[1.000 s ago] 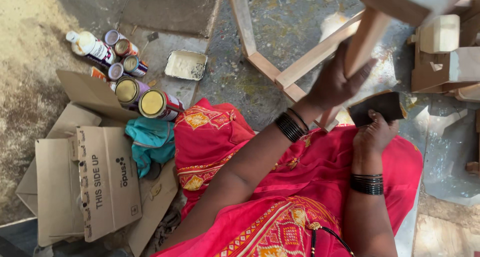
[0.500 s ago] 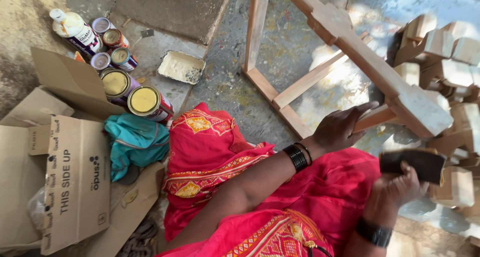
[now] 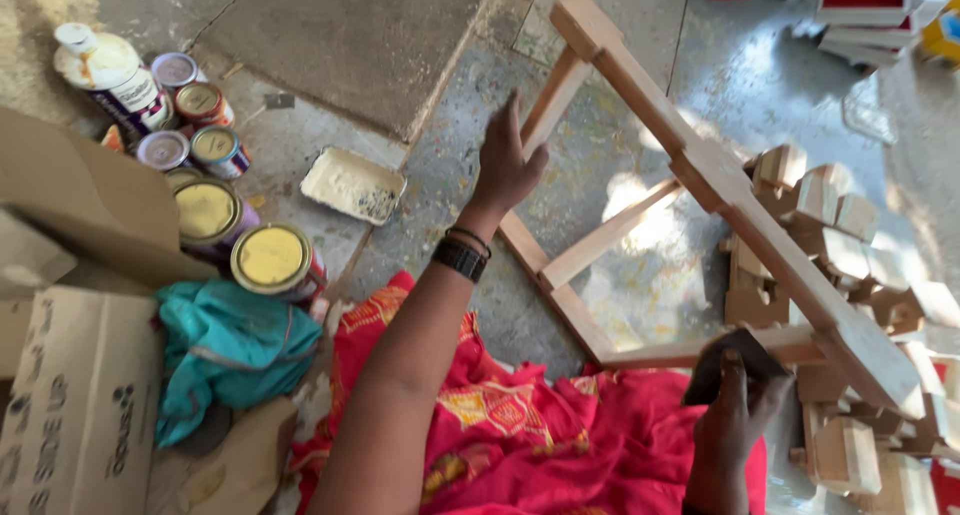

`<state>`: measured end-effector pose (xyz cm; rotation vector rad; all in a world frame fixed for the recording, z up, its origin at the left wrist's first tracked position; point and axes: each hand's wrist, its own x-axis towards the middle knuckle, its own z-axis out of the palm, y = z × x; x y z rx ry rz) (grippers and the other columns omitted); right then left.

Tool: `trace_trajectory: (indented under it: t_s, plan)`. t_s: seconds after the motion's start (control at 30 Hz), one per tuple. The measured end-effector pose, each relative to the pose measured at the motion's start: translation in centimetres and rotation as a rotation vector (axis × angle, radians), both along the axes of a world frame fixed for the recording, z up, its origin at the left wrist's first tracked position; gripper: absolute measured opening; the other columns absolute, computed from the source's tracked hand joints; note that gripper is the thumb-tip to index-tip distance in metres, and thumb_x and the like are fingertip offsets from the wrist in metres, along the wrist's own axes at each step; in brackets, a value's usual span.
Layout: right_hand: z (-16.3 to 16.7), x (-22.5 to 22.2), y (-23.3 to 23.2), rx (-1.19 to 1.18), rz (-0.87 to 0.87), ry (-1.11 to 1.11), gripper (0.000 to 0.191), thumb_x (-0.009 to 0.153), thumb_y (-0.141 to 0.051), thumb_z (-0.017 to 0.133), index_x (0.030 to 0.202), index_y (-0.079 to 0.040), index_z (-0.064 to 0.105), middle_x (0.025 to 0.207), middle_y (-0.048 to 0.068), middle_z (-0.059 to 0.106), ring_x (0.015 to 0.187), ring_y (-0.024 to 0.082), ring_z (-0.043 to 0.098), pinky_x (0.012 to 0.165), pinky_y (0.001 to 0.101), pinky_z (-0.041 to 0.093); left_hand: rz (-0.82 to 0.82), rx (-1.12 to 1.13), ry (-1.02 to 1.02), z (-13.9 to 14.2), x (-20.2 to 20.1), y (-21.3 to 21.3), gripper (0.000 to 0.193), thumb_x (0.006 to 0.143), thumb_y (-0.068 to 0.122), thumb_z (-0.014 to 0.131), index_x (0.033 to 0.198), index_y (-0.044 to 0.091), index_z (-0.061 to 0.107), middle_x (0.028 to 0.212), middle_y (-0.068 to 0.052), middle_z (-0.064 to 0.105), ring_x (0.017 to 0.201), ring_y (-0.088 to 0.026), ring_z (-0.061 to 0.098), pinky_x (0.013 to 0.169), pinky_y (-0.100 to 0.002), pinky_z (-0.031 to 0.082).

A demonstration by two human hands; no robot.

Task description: The person sits on the floor of a workshop applying white putty or filler by hand to the joints and edges of a wooden frame, dipping fingers into a small tray of putty and smoothing it over the wood surfaces, rotating the frame to reach different sides.

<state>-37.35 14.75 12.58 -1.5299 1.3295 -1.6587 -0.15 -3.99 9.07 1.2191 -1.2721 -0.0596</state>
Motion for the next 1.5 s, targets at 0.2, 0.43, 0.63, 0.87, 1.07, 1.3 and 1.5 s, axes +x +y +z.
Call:
trace_trajectory:
  t_s: [0.2, 0.43, 0.63, 0.87, 1.07, 1.3, 1.5]
  plan:
    - [-0.7, 1.1, -1.5, 0.003, -0.135, 0.100, 0.028, 0.105, -0.003, 0.056, 0.131, 0.001, 0.048, 0.123, 0.010, 0.062, 0.109, 0.015, 0.060, 0.093, 0.0281, 0.052, -0.162, 0.218, 0.233, -2.7, 0.2, -2.6, 0.056, 0.085, 0.024, 0.075, 0.134, 0.004, 0.054, 0.123, -0.019, 0.064, 0.116, -0.039, 0.063, 0.099, -0.048, 0.052]
    - [-1.7, -3.3, -7.0, -0.006, -0.054, -0.039, 0.029, 0.102, -0.003, 0.057, 0.131, -0.002, 0.051, 0.125, 0.008, 0.060, 0.112, 0.016, 0.060, 0.096, 0.0298, 0.053, 0.045, 0.232, -0.022, -1.0, 1.0, -2.5, 0.050, 0.091, 0.013, 0.070, 0.137, 0.007, 0.055, 0.111, -0.017, 0.064, 0.095, -0.035, 0.064, 0.085, -0.047, 0.054]
    - [-0.8, -7.1, -16.8, 0.122, 0.124, -0.147, 0.038, 0.097, -0.004, 0.064, 0.133, -0.006, 0.053, 0.124, 0.005, 0.063, 0.111, 0.017, 0.064, 0.095, 0.0311, 0.057, 0.121, 0.383, -0.019, 1.4, 1.1, 3.9, 0.069, 0.078, 0.010, 0.072, 0.143, 0.002, 0.052, 0.101, -0.021, 0.061, 0.085, -0.036, 0.064, 0.075, -0.048, 0.056]
    - [2.1, -3.9, -27.8, -0.053, 0.010, 0.387, 0.043, 0.090, 0.005, 0.076, 0.130, -0.001, 0.060, 0.121, 0.011, 0.068, 0.106, 0.023, 0.067, 0.090, 0.0375, 0.058, 0.218, 0.284, -0.107, 2.5, -3.1, 12.5, 0.043, 0.069, 0.024, 0.075, 0.100, 0.004, 0.053, 0.099, -0.022, 0.059, 0.095, -0.045, 0.064, 0.075, -0.052, 0.053]
    - [-2.3, -0.9, -19.9, 0.186, 0.038, -0.258, 0.033, 0.092, 0.007, 0.059, 0.124, 0.002, 0.063, 0.113, 0.013, 0.070, 0.095, 0.024, 0.073, 0.077, 0.0353, 0.065, -0.601, 0.406, 0.247, 1.5, -2.3, 15.7, 0.061, 0.073, 0.030, 0.079, 0.121, 0.002, 0.054, 0.099, -0.020, 0.070, 0.098, -0.041, 0.069, 0.083, -0.044, 0.055]
    - [6.0, 5.5, -8.4, -0.118, -0.042, -0.004, 0.029, 0.101, 0.005, 0.048, 0.123, 0.001, 0.066, 0.112, 0.013, 0.072, 0.093, 0.023, 0.071, 0.076, 0.0365, 0.062, -0.636, 0.236, 0.321, 1.4, -3.2, 14.9, 0.049, 0.074, 0.026, 0.084, 0.112, 0.003, 0.063, 0.098, -0.019, 0.072, 0.093, -0.035, 0.074, 0.080, -0.040, 0.056]
    - [17.3, 15.3, -3.3, -0.760, 0.086, 1.018, 0.015, 0.102, -0.002, 0.068, 0.116, -0.004, 0.074, 0.118, 0.011, 0.074, 0.117, 0.028, 0.067, 0.107, 0.0423, 0.048, -0.623, 0.242, 0.346, 0.9, -4.2, 15.0, 0.040, 0.078, 0.023, 0.080, 0.110, 0.006, 0.062, 0.093, -0.018, 0.072, 0.091, -0.035, 0.074, 0.078, -0.039, 0.056]
